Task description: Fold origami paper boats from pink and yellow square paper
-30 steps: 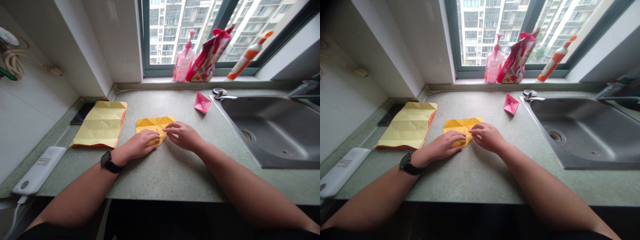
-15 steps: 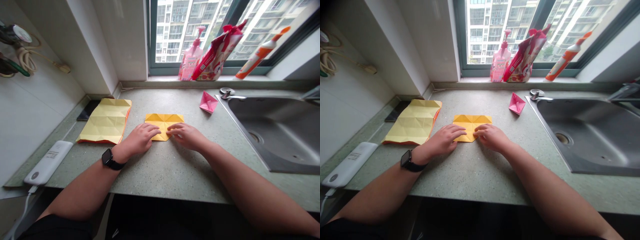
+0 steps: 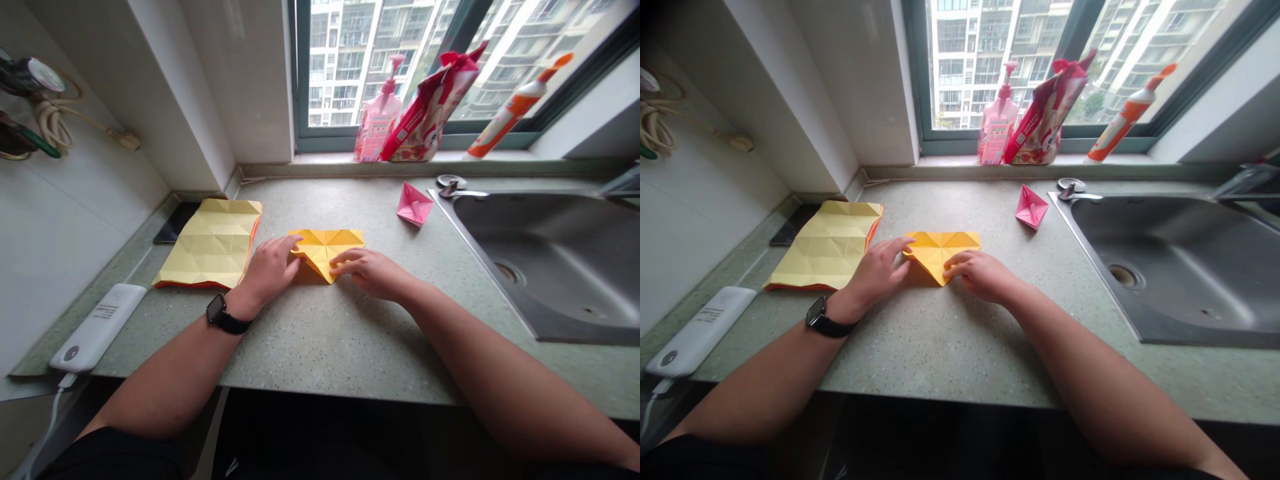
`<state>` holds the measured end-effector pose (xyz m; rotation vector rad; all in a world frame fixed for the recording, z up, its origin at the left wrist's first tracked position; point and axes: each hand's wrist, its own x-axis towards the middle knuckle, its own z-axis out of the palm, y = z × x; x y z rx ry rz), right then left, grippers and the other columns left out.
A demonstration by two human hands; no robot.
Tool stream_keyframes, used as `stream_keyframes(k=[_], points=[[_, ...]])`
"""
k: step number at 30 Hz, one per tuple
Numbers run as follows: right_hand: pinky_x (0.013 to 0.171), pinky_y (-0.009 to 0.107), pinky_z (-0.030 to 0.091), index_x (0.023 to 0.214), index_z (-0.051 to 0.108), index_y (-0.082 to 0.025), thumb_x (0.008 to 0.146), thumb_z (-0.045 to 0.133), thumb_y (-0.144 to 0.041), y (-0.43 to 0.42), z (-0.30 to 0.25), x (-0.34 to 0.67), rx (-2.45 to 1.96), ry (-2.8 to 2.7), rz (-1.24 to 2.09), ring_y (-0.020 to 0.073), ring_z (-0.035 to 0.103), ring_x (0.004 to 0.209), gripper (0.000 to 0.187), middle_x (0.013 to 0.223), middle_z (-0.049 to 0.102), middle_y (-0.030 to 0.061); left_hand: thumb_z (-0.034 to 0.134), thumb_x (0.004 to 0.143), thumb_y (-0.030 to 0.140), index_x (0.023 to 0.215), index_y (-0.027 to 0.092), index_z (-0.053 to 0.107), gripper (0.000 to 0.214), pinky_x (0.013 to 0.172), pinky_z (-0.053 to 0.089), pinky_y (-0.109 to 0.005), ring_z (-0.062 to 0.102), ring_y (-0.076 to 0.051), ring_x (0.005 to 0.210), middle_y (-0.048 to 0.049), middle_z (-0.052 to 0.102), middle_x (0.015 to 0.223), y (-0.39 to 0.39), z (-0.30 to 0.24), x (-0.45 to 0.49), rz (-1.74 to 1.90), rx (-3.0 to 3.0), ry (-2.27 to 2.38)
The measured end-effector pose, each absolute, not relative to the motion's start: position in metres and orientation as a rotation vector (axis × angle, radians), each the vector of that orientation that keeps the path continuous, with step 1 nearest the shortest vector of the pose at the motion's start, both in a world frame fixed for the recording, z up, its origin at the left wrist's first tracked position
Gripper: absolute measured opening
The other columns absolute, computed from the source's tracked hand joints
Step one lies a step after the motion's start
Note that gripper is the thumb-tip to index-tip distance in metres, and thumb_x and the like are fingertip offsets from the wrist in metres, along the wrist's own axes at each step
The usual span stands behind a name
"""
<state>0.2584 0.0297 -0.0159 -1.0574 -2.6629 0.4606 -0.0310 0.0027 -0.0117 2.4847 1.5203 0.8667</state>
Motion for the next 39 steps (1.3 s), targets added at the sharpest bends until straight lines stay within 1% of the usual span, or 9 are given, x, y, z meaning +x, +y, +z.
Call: stream_keyframes(k=[5, 8, 10, 16, 24, 29, 34, 36, 39], points=[[0.116, 0.042, 0.057, 0.116, 0.087, -0.037, 0.081, 0.06, 0.006, 0.026, -0.015, 0.257, -0.959, -2.676, 0.544, 0.0228, 0.075, 0.127, 0.063, 0.135, 0.082, -0.0017, 0.074, 0.102, 0.024, 0.122, 0.021, 0.074, 0.021, 0.107, 0.056, -0.051, 0.074, -0.029, 0.108, -0.0088, 0.082, 0.116, 0.004, -0.012, -0.029, 0.791, 2.473, 1.566], [0.114, 0.041, 0.057, 0.123, 0.084, -0.032, 0.079, 0.057, 0.007, 0.022, -0.012, 0.255, -0.945, -2.689, 0.572, 0.0235, 0.074, 0.128, 0.065, 0.139, 0.08, 0.002, 0.075, 0.103, 0.026, 0.124, 0.022, 0.074, 0.022, 0.104, 0.057, -0.049, 0.074, -0.028, 0.104, -0.0076, 0.082, 0.112, 0.005, -0.013, -0.029, 0.783, 2.443, 1.56], [0.112, 0.04, 0.058, 0.128, 0.081, -0.029, 0.079, 0.055, 0.007, 0.019, -0.01, 0.254, -0.973, -2.686, 0.581, 0.0241, 0.075, 0.127, 0.066, 0.138, 0.08, 0.0046, 0.074, 0.103, 0.025, 0.126, 0.022, 0.074, 0.023, 0.103, 0.057, -0.047, 0.074, -0.028, 0.108, -0.0083, 0.081, 0.117, 0.006, -0.014, -0.028, 0.754, 2.432, 1.537], [0.111, 0.042, 0.057, 0.144, 0.074, -0.032, 0.082, 0.053, 0.007, 0.016, -0.011, 0.251, -0.934, -2.707, 0.556, 0.0249, 0.072, 0.13, 0.076, 0.143, 0.076, 0.0058, 0.074, 0.102, 0.026, 0.122, 0.02, 0.076, 0.021, 0.104, 0.055, -0.046, 0.071, -0.029, 0.115, -0.0094, 0.079, 0.121, 0.013, -0.021, -0.023, 0.649, 2.43, 1.54], [0.108, 0.045, 0.058, 0.135, 0.082, -0.037, 0.087, 0.062, 0.003, 0.018, -0.02, 0.248, -1.026, -2.732, 0.334, 0.0277, 0.071, 0.124, 0.065, 0.136, 0.076, 0.0065, 0.081, 0.098, 0.032, 0.13, 0.023, 0.075, 0.034, 0.111, 0.054, -0.049, 0.066, -0.031, 0.122, -0.0096, 0.072, 0.129, 0.008, -0.019, -0.02, 0.656, 2.477, 1.517], [0.106, 0.043, 0.058, 0.131, 0.084, -0.038, 0.089, 0.063, 0.003, 0.022, -0.02, 0.252, -1.099, -2.685, 0.292, 0.0262, 0.07, 0.119, 0.062, 0.133, 0.076, 0.0058, 0.081, 0.099, 0.03, 0.121, 0.022, 0.079, 0.024, 0.12, 0.052, -0.05, 0.063, -0.031, 0.134, -0.0114, 0.07, 0.141, -0.009, -0.01, -0.013, 0.594, 2.614, 1.329], [0.107, 0.044, 0.058, 0.13, 0.084, -0.035, 0.088, 0.064, 0.001, 0.021, -0.021, 0.251, -1.1, -2.675, 0.305, 0.0278, 0.07, 0.12, 0.059, 0.134, 0.076, 0.007, 0.078, 0.101, 0.028, 0.105, 0.02, 0.084, 0.011, 0.133, 0.035, -0.066, 0.052, -0.039, 0.15, -0.0164, 0.061, 0.157, -0.022, -0.004, -0.011, 0.521, 2.707, 1.473], [0.107, 0.045, 0.058, 0.129, 0.085, -0.033, 0.089, 0.064, 0.0, 0.02, -0.022, 0.25, -1.084, -2.664, 0.313, 0.0278, 0.071, 0.119, 0.055, 0.132, 0.077, 0.0075, 0.079, 0.1, 0.026, 0.101, 0.02, 0.084, 0.009, 0.133, 0.036, -0.066, 0.053, -0.039, 0.149, -0.0154, 0.063, 0.155, -0.023, -0.003, -0.012, 0.479, 2.72, 1.447], [0.104, 0.043, 0.058, 0.129, 0.083, -0.031, 0.093, 0.061, -0.002, 0.02, -0.022, 0.249, -1.029, -2.648, 0.344, 0.0255, 0.072, 0.115, 0.052, 0.129, 0.078, 0.0071, 0.076, 0.102, 0.025, 0.103, 0.019, 0.085, 0.011, 0.124, 0.049, -0.059, 0.06, -0.036, 0.14, -0.015, 0.069, 0.146, -0.022, -0.002, -0.011, 0.409, 2.708, 1.383]])
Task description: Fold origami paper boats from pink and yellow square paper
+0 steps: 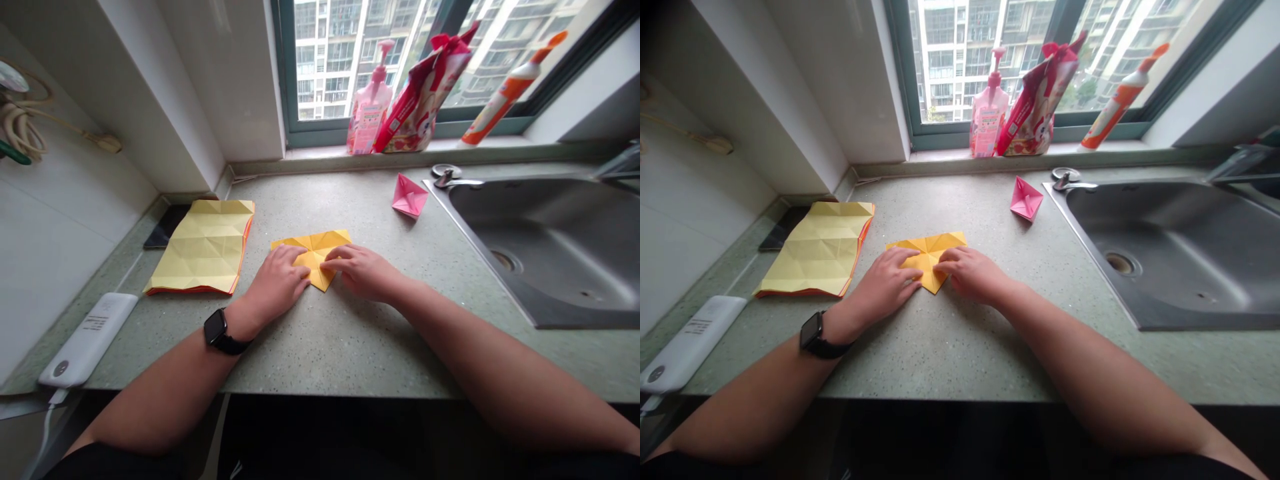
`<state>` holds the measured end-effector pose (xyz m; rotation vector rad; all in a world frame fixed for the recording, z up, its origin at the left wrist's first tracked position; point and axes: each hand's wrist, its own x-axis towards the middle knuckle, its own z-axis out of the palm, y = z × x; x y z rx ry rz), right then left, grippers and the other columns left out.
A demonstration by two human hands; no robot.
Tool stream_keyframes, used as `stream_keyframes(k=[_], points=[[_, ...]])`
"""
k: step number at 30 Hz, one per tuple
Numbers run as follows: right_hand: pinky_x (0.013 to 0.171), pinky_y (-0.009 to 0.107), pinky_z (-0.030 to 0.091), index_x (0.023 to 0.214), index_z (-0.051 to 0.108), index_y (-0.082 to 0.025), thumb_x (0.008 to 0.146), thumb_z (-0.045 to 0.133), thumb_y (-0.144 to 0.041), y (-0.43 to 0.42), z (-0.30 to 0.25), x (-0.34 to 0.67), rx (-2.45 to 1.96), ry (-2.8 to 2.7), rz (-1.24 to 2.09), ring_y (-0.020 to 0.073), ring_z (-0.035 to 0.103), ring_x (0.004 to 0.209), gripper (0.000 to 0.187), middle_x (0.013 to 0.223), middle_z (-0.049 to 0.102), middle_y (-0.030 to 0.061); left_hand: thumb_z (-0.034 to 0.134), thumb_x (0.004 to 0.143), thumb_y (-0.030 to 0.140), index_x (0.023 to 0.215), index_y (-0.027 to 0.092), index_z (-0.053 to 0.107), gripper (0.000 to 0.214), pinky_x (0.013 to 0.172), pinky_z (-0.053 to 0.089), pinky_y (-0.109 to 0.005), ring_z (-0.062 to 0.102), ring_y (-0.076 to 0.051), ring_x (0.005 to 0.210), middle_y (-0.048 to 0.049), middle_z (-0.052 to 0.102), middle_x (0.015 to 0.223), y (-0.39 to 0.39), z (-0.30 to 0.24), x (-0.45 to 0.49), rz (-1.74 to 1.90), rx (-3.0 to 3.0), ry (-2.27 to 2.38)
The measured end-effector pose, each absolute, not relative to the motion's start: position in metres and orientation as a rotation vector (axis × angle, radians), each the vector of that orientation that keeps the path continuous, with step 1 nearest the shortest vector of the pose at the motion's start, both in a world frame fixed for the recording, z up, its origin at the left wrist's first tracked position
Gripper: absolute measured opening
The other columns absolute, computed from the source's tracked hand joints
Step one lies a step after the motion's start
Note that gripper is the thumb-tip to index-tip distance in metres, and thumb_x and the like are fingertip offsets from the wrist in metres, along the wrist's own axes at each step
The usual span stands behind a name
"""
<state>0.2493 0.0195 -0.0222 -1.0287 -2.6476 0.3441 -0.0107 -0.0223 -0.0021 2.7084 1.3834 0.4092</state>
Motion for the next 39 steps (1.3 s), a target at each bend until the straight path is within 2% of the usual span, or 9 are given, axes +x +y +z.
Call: stream_keyframes(k=[4, 7, 11, 19, 29, 35, 39], points=[[0.104, 0.042, 0.058, 0.132, 0.082, -0.035, 0.092, 0.061, -0.001, 0.019, -0.021, 0.248, -0.898, -2.679, 0.426, 0.0241, 0.072, 0.117, 0.057, 0.13, 0.078, 0.0054, 0.069, 0.106, 0.023, 0.116, 0.021, 0.084, 0.018, 0.105, 0.061, -0.047, 0.071, -0.028, 0.116, -0.0115, 0.075, 0.128, -0.025, 0.001, -0.009, 0.296, 2.652, 1.286], [0.107, 0.044, 0.056, 0.125, 0.085, -0.036, 0.091, 0.064, -0.001, 0.018, -0.02, 0.247, -0.879, -2.704, 0.453, 0.0256, 0.07, 0.122, 0.053, 0.131, 0.078, 0.0049, 0.069, 0.107, 0.025, 0.116, 0.023, 0.085, 0.019, 0.101, 0.061, -0.043, 0.073, -0.027, 0.112, -0.0103, 0.076, 0.128, -0.028, 0.003, -0.011, 0.277, 2.646, 1.201], [0.11, 0.046, 0.055, 0.123, 0.086, -0.034, 0.092, 0.063, -0.001, 0.018, -0.02, 0.246, -0.913, -2.705, 0.486, 0.0266, 0.07, 0.124, 0.051, 0.133, 0.077, 0.0059, 0.071, 0.106, 0.028, 0.113, 0.025, 0.087, 0.018, 0.104, 0.06, -0.044, 0.072, -0.027, 0.115, -0.0109, 0.074, 0.133, -0.03, 0.005, -0.014, 0.29, 2.612, 1.057], [0.111, 0.045, 0.054, 0.119, 0.087, -0.036, 0.091, 0.064, 0.002, 0.017, -0.016, 0.246, -0.928, -2.681, 0.549, 0.0259, 0.07, 0.123, 0.053, 0.131, 0.077, 0.0045, 0.076, 0.103, 0.031, 0.124, 0.03, 0.085, 0.022, 0.108, 0.056, -0.048, 0.068, -0.03, 0.121, -0.0108, 0.07, 0.132, -0.033, 0.012, -0.015, 0.224, 2.574, 1.042], [0.11, 0.044, 0.054, 0.117, 0.087, -0.036, 0.092, 0.064, 0.001, 0.015, -0.013, 0.245, -0.934, -2.693, 0.51, 0.0251, 0.071, 0.121, 0.05, 0.131, 0.077, 0.0048, 0.066, 0.106, 0.037, 0.111, 0.035, 0.09, 0.024, 0.103, 0.057, -0.05, 0.068, -0.032, 0.115, -0.0098, 0.071, 0.126, -0.029, 0.012, -0.025, 0.193, 2.563, 1.406], [0.11, 0.043, 0.055, 0.117, 0.087, -0.036, 0.093, 0.063, -0.001, 0.016, -0.013, 0.246, -0.919, -2.708, 0.502, 0.0241, 0.07, 0.121, 0.049, 0.132, 0.077, 0.0044, 0.065, 0.105, 0.036, 0.104, 0.031, 0.091, 0.026, 0.102, 0.057, -0.049, 0.067, -0.033, 0.113, -0.0104, 0.072, 0.122, -0.02, 0.015, -0.042, 0.188, 2.504, 1.639], [0.109, 0.044, 0.056, 0.117, 0.087, -0.036, 0.092, 0.063, 0.0, 0.017, -0.015, 0.246, -0.911, -2.71, 0.495, 0.024, 0.07, 0.121, 0.051, 0.132, 0.077, 0.004, 0.061, 0.105, 0.034, 0.103, 0.027, 0.09, 0.03, 0.099, 0.058, -0.053, 0.066, -0.037, 0.114, -0.0134, 0.072, 0.129, -0.015, 0.018, -0.051, 0.119, 2.448, 1.848]])
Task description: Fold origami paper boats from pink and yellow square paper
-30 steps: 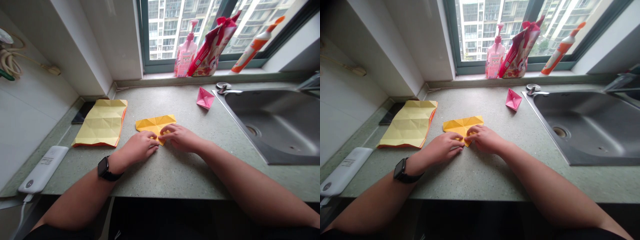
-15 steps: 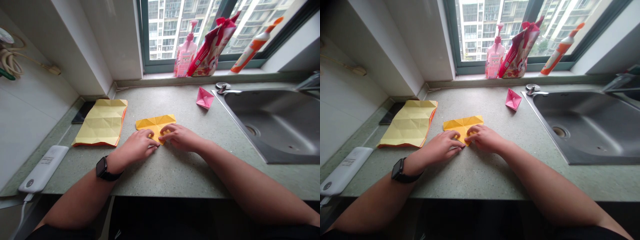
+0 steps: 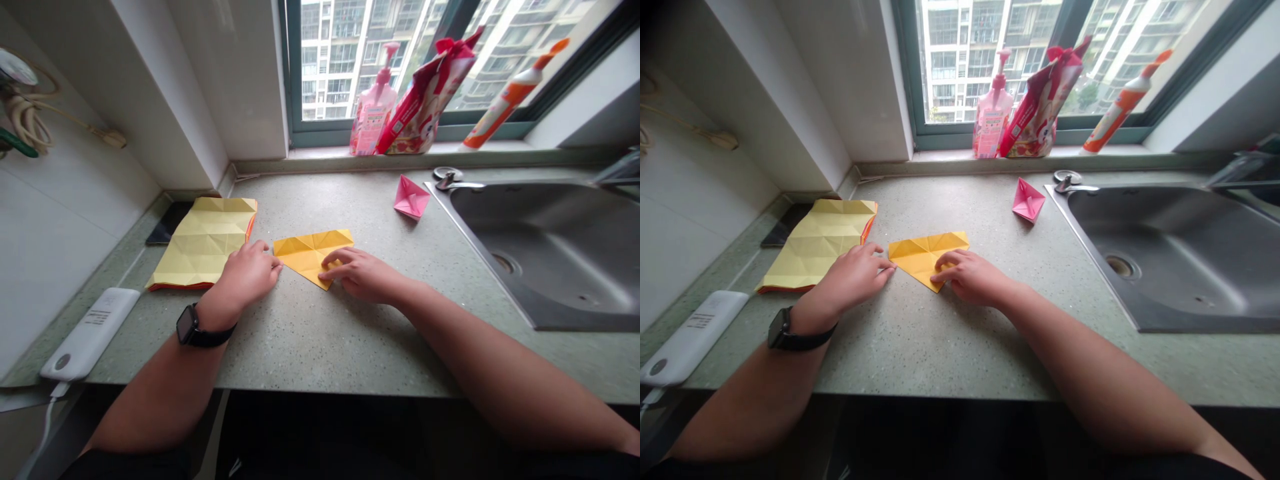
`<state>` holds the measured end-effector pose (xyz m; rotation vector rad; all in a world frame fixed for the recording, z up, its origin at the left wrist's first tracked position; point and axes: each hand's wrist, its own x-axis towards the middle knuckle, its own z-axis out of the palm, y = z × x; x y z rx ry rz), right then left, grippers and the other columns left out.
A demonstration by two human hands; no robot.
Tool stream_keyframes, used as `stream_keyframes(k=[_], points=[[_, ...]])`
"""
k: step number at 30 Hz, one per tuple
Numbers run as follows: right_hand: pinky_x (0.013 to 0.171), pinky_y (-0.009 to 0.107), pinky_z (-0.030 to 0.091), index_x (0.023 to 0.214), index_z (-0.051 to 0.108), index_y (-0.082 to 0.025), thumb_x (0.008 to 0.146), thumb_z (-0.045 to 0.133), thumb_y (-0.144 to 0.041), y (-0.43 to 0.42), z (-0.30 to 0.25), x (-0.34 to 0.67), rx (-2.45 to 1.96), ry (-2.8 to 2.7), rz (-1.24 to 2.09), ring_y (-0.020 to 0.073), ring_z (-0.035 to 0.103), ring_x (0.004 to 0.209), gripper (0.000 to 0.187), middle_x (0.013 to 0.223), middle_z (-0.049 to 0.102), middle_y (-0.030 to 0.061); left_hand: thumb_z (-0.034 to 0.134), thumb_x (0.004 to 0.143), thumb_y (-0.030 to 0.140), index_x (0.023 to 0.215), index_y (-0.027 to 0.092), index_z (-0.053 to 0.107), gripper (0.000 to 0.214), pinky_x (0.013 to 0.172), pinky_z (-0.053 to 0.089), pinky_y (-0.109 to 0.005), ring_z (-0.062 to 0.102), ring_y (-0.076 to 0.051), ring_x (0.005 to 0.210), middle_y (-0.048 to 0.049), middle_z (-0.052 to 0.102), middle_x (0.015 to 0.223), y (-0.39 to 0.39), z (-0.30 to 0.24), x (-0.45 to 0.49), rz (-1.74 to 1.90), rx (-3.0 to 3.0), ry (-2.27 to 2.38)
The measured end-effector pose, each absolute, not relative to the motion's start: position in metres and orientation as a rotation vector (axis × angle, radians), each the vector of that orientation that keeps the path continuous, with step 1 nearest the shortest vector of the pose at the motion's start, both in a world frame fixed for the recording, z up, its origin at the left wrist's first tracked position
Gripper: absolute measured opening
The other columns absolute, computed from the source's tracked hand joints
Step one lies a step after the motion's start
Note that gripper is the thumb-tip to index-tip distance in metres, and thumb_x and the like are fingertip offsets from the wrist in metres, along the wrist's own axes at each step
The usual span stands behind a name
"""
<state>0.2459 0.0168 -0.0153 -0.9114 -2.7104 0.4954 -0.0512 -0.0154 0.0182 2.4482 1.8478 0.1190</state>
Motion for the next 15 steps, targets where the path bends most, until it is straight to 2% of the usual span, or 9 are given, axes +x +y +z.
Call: stream_keyframes(k=[7, 12, 15], points=[[0.11, 0.044, 0.056, 0.12, 0.086, -0.035, 0.092, 0.063, 0.0, 0.017, -0.014, 0.246, -0.9, -2.718, 0.487, 0.0242, 0.07, 0.121, 0.051, 0.132, 0.077, 0.0053, 0.063, 0.104, 0.033, 0.109, 0.018, 0.086, 0.028, 0.101, 0.058, -0.055, 0.065, -0.039, 0.117, -0.0176, 0.073, 0.128, -0.011, 0.013, -0.048, 0.155, 2.464, 2.04], [0.109, 0.043, 0.056, 0.119, 0.086, -0.035, 0.093, 0.064, -0.001, 0.016, -0.015, 0.246, -0.904, -2.716, 0.472, 0.024, 0.07, 0.121, 0.048, 0.132, 0.076, 0.005, 0.064, 0.104, 0.031, 0.124, 0.017, 0.079, 0.028, 0.107, 0.057, -0.053, 0.063, -0.037, 0.123, -0.017, 0.07, 0.135, -0.013, 0.016, -0.042, 0.388, 2.548, 2.013], [0.109, 0.042, 0.056, 0.116, 0.087, -0.036, 0.093, 0.065, 0.0, 0.016, -0.016, 0.246, -0.904, -2.709, 0.474, 0.024, 0.071, 0.12, 0.048, 0.131, 0.077, 0.0044, 0.063, 0.106, 0.029, 0.129, 0.019, 0.074, 0.028, 0.108, 0.056, -0.051, 0.064, -0.034, 0.12, -0.0142, 0.07, 0.13, -0.013, 0.015, -0.038, 0.485, 2.591, 1.831]])
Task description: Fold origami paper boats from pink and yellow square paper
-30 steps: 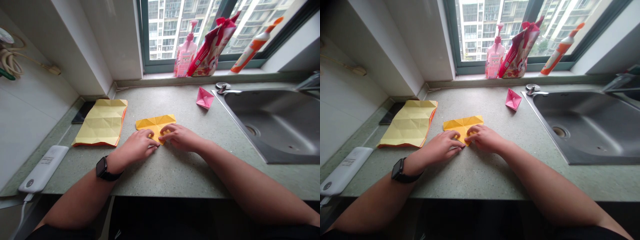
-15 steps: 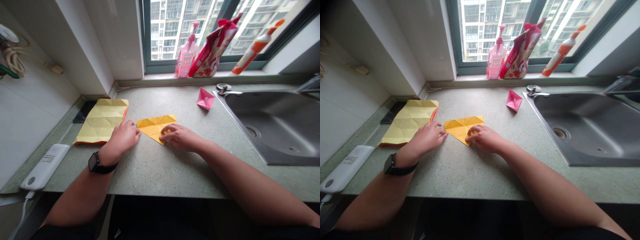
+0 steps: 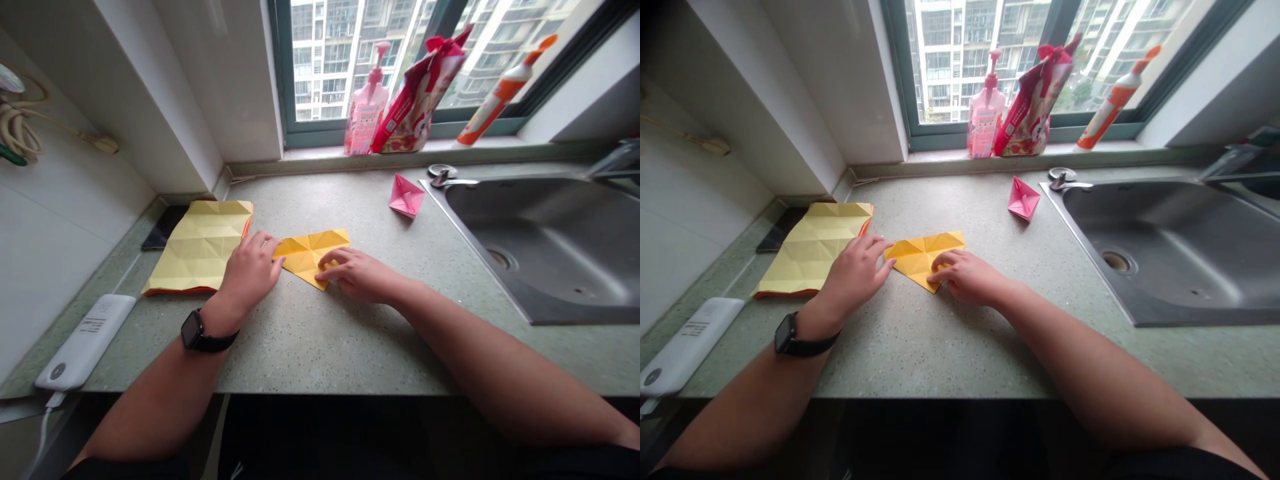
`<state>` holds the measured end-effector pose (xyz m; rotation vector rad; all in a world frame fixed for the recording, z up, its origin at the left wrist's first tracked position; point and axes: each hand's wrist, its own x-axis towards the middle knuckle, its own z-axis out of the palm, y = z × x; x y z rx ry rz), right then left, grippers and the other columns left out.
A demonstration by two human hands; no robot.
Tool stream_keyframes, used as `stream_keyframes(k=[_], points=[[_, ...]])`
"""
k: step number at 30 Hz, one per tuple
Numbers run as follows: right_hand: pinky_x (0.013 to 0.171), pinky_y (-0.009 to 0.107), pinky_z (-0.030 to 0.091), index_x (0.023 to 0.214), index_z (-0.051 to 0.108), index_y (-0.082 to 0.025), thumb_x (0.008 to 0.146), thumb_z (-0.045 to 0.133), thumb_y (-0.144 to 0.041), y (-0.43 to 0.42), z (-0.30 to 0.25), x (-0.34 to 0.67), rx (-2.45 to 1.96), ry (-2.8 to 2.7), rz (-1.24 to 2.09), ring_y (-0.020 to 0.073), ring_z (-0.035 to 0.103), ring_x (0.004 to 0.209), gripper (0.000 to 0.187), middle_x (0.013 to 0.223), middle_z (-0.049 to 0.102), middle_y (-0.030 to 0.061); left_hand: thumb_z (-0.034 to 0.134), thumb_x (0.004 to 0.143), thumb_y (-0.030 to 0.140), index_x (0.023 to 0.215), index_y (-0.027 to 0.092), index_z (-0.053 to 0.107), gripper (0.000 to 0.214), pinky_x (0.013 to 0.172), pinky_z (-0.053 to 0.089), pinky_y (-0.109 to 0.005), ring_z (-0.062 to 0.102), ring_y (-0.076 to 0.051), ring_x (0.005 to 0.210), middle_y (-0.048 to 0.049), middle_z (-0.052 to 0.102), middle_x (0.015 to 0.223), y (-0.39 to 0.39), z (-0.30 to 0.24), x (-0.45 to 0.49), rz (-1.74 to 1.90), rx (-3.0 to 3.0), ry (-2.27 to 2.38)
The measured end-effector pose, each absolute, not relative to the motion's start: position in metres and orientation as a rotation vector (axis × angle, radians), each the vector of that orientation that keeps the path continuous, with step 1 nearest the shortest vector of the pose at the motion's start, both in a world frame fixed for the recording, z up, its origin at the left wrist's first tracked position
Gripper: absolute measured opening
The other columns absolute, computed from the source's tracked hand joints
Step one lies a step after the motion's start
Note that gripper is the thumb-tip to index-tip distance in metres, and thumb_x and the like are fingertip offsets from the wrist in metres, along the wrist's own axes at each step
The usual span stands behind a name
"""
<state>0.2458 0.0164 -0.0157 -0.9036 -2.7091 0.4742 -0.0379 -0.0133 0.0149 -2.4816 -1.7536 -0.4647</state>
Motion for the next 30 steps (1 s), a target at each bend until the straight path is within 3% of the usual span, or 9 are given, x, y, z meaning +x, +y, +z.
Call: stream_keyframes(k=[5, 15, 24, 30], points=[[0.109, 0.042, 0.056, 0.119, 0.087, -0.037, 0.092, 0.067, -0.001, 0.016, -0.017, 0.246, -0.908, -2.692, 0.474, 0.0245, 0.071, 0.12, 0.05, 0.131, 0.077, 0.0045, 0.07, 0.104, 0.035, 0.127, 0.02, 0.068, 0.027, 0.107, 0.055, -0.048, 0.064, -0.031, 0.118, -0.0113, 0.07, 0.124, -0.013, -0.001, -0.026, -0.44, -2.73, -1.685], [0.107, 0.041, 0.057, 0.116, 0.088, -0.037, 0.092, 0.063, 0.002, 0.017, -0.018, 0.246, -0.888, -2.683, 0.461, 0.024, 0.071, 0.119, 0.053, 0.129, 0.078, 0.0035, 0.078, 0.091, 0.075, 0.122, 0.023, 0.064, 0.062, 0.108, 0.049, -0.053, 0.057, -0.038, 0.125, -0.0136, 0.063, 0.127, -0.017, -0.018, -0.004, -0.373, -2.619, -1.789], [0.108, 0.043, 0.057, 0.122, 0.087, -0.038, 0.09, 0.063, 0.001, 0.019, -0.018, 0.247, -0.896, -2.7, 0.484, 0.0248, 0.071, 0.12, 0.055, 0.131, 0.078, 0.0037, 0.078, 0.097, 0.062, 0.144, 0.02, 0.055, 0.068, 0.109, 0.047, -0.051, 0.056, -0.038, 0.129, -0.016, 0.063, 0.139, -0.012, -0.018, -0.007, -0.393, -2.637, -1.903], [0.111, 0.044, 0.056, 0.121, 0.087, -0.039, 0.092, 0.063, -0.001, 0.017, -0.015, 0.246, -0.91, -2.707, 0.497, 0.0247, 0.071, 0.122, 0.053, 0.132, 0.077, 0.0031, 0.082, 0.095, 0.05, 0.131, 0.023, 0.064, 0.048, 0.108, 0.051, -0.05, 0.062, -0.036, 0.124, -0.0114, 0.068, 0.129, 0.003, -0.016, -0.025, -0.445, -2.623, -2.013]])
